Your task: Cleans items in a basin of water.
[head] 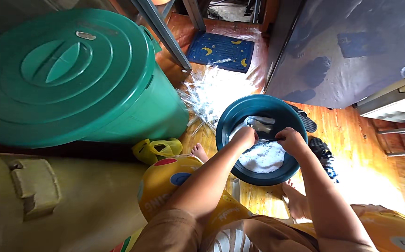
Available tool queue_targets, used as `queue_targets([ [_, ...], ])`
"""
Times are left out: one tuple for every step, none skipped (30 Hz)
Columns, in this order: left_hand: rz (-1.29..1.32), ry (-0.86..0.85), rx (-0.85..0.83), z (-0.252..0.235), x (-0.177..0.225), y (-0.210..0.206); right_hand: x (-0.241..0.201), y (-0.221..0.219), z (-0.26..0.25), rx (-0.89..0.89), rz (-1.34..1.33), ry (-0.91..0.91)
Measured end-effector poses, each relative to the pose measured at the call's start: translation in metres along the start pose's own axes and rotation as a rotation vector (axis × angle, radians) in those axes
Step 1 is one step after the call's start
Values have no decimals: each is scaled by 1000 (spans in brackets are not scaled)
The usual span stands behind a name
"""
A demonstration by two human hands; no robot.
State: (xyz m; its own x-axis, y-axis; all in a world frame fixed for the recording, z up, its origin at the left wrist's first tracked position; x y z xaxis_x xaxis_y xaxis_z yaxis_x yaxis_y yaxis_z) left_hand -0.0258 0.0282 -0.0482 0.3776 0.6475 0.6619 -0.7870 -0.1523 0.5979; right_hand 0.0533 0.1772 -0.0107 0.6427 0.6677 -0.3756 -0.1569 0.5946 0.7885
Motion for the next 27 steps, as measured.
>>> queue_targets([
  [21,-7,-6,1,2,-1,-3,1,2,10,5,12],
  [46,-15,-18,1,4,-2,-7,2,4,22,4,28],
  [62,-28,-29,1,6,-3,-12,4,7,37,-5,54],
  [67,-47,-37,0,7,-3,-16,6,11,52,-21,86],
  [65,-70,-40,-1,9,-3,-21,9,14,65,-46,121],
  [69,-94,-38,-2,10,-3,-25,12,18,77,-82,157],
  [81,-116,-34,-4,11,-2,-30,16,22,85,-127,195],
  [102,-131,-33,-5,12,-3,-34,20,27,93,-172,234],
  [131,-141,-32,-5,13,-3,-37,24,31,106,-208,275],
  [156,-147,-32,-5,15,-4,-41,28,36,125,-233,317],
  [177,-154,-29,-5,17,-4,-45,33,42,157,-246,370],
  [189,-167,-23,-5,18,-3,-49,37,49,204,-251,439],
  [197,-190,-18,-6,18,-3,-53,42,56,250,-247,501],
  [208,-218,-11,-6,18,-3,-58,47,63,291,-233,549],
  [223,-245,-4,-6,19,-3,-61,52,70,326,-220,587],
  [244,-266,4,-6,20,-3,-65,57,77,354,-203,612],
  [267,-276,13,-6,20,-3,-67,62,83,380,-187,633],
  [287,-275,20,-6,20,-3,-68,66,87,407,-171,647],
  [305,-267,22,-6,19,-3,-69,69,90,439,-153,654],
  [321,-260,26,-6,18,-4,-68,72,92,471,-133,650],
  [332,-256,27,-6,17,-4,-66,74,92,495,-110,631],
  [334,-256,26,-7,17,-4,-62,74,89,499,-85,598],
  [325,-250,18,-7,17,-5,-56,70,83,471,-58,544],
  [309,-231,4,-7,17,-5,-48,63,73,410,-26,472],
  [302,-203,-5,-8,17,-5,-38,52,60,329,10,392],
  [318,-179,-1,-8,17,-5,-27,38,47,232,56,303],
  [337,-174,8,-8,17,-5,-15,21,34,125,114,217],
])
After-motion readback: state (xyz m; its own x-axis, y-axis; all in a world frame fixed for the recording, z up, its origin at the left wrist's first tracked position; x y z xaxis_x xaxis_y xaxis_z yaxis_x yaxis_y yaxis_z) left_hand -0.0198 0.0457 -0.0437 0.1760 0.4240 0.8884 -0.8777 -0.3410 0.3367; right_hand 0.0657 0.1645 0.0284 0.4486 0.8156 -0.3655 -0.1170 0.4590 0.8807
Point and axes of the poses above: each hand's wrist, its own z-axis away from the middle knuckle, its own y-axis out of the back of the hand, x = y × z, the point moved 8 cm from there along -z, towards the middle knuckle, and after that the axes turned 14 degrees about -y, right-handed, at the moved point
